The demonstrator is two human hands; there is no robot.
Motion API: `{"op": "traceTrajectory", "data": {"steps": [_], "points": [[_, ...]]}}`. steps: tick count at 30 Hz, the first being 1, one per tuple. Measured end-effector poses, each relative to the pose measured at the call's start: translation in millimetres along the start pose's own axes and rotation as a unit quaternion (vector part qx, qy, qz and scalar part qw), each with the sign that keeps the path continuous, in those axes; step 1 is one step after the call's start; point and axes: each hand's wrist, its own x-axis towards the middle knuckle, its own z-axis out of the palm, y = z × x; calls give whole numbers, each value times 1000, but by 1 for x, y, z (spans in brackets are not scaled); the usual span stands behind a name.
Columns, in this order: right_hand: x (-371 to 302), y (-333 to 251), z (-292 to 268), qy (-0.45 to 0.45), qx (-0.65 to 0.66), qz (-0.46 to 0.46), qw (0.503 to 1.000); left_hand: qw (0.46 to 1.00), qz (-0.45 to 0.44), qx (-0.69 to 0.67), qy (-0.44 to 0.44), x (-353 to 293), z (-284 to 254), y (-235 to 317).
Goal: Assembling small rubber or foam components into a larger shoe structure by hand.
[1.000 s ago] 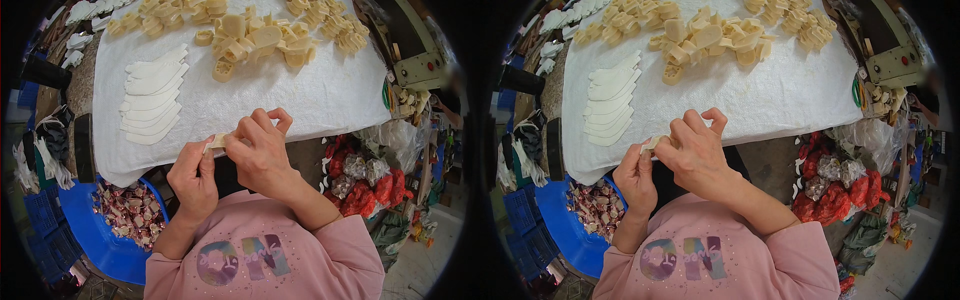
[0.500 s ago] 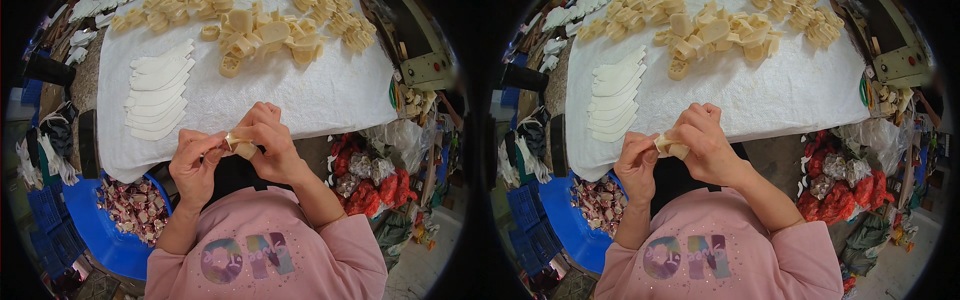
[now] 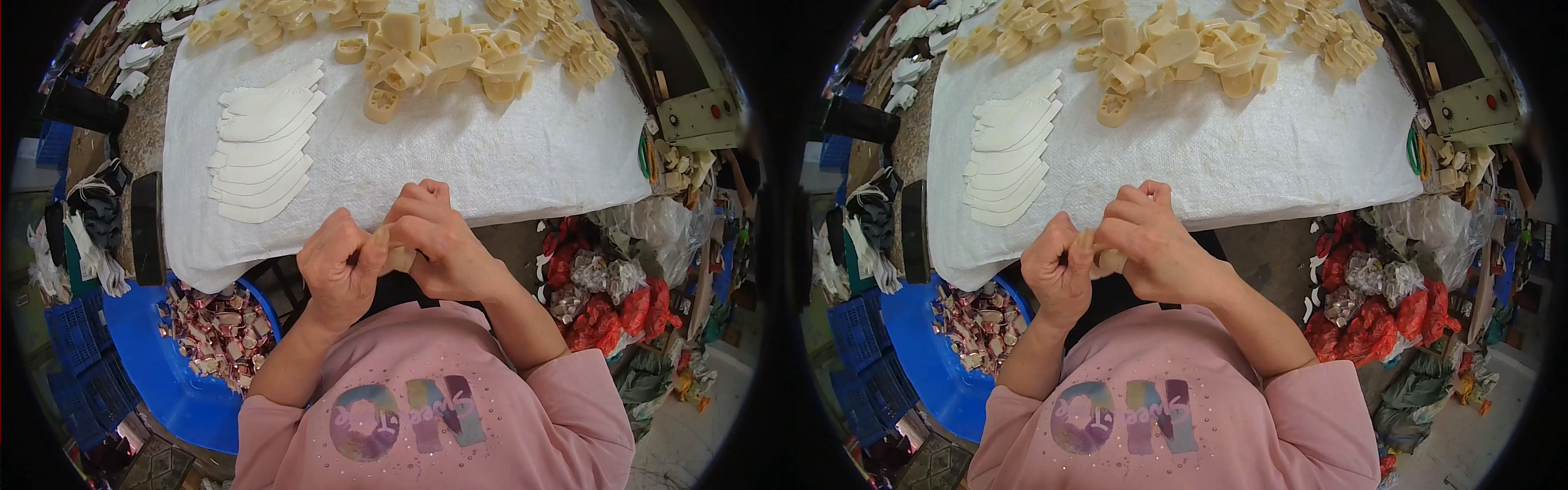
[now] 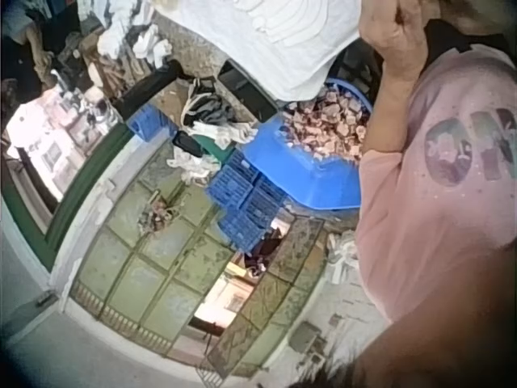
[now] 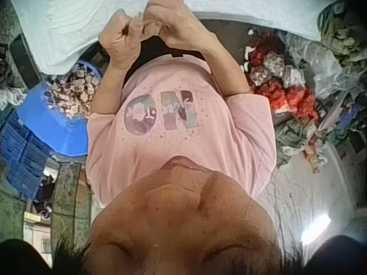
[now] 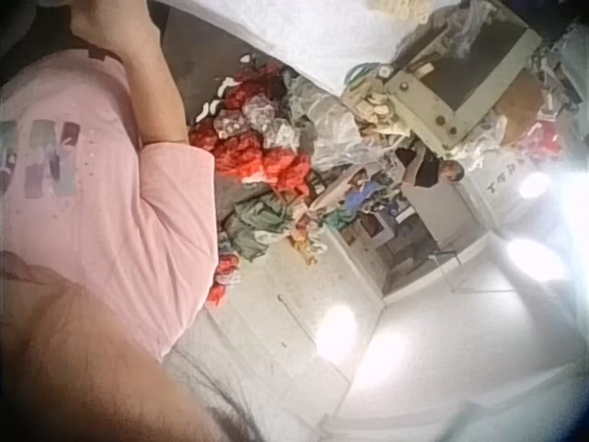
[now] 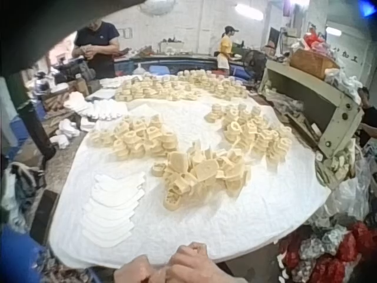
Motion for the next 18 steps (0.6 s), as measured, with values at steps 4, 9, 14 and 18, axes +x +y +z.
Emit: {"op": "traceTrajectory", "data": {"steps": [4, 9, 14, 18], "points": [[-3, 11, 3, 117, 19, -29, 992, 999, 45, -4, 26, 8, 0, 11], [6, -12, -7, 106, -42, -44, 992, 989, 92, 92, 77, 8, -16, -5], [-15, -7, 3, 168, 123, 57, 976, 991, 82, 31, 105, 6, -21, -3], [-22, -11, 22, 215, 424, 214, 853, 989, 112, -21, 90, 6, -12, 8]]}}
